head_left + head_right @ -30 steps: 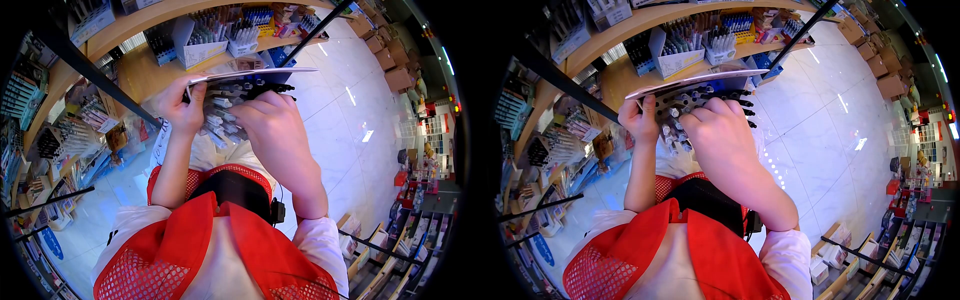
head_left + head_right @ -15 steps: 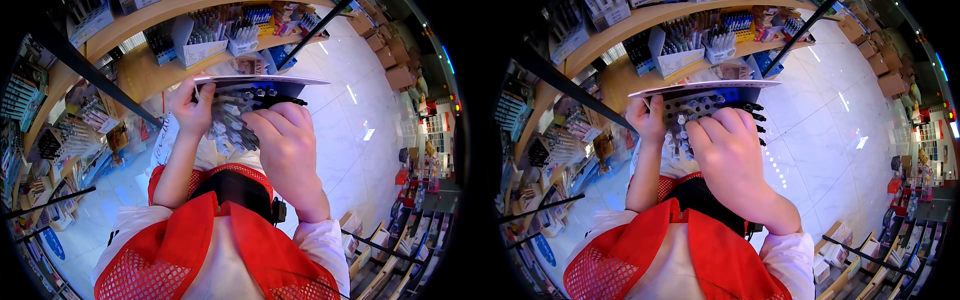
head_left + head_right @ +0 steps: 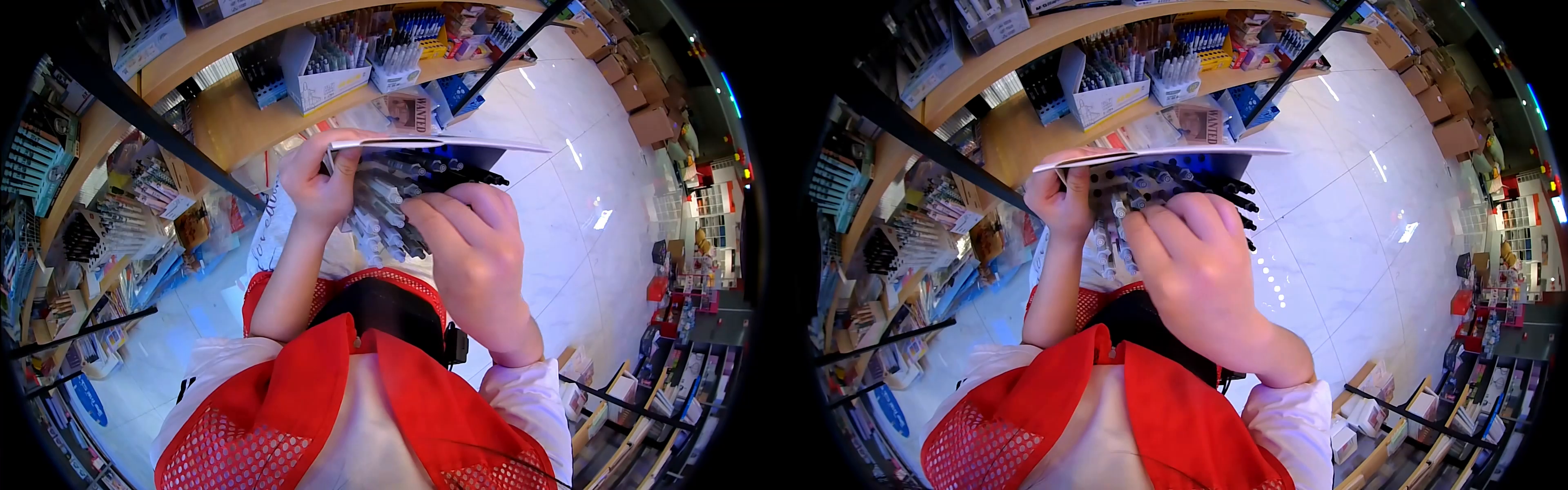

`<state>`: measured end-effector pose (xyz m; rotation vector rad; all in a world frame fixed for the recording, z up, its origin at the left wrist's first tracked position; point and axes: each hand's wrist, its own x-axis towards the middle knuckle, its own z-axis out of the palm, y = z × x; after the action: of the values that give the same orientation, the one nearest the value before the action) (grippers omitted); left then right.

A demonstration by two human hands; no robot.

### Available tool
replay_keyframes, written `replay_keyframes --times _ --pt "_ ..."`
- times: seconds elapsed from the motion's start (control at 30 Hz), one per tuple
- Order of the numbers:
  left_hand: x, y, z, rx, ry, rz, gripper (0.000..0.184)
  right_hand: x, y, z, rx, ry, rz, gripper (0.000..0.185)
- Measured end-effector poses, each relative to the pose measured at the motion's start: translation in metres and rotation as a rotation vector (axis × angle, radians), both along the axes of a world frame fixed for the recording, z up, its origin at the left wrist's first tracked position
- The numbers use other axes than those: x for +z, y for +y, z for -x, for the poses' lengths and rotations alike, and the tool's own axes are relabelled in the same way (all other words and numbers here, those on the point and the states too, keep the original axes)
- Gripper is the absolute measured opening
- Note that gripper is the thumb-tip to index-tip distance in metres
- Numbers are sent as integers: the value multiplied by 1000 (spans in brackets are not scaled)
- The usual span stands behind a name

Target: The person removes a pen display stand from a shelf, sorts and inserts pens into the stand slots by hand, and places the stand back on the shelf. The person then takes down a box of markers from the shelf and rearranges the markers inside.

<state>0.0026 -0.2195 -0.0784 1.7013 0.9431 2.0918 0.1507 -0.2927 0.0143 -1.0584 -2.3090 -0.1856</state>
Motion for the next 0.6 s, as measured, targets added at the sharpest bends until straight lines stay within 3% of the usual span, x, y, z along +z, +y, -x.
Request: replay_keyframes --times 0.13,0.2,0.33,0.43,0.6 --pt "3 -2 5 -53 -67 12 16 2 1 -13 -104 88 -32 25" --pt "7 -1 -2 -144 -142 -79 15 6 -1 -7 23 67 -67 29" --pt "0 -1 4 15 62 -12 14 29 -12 -12 -46 158 -164 29" --pt "-6 3 16 72 -55 166 14 41 -17 -21 -165 259 -133 23" --pt "-4 9 25 35 -275 143 22 43 -20 -22 -202 345 2 20"
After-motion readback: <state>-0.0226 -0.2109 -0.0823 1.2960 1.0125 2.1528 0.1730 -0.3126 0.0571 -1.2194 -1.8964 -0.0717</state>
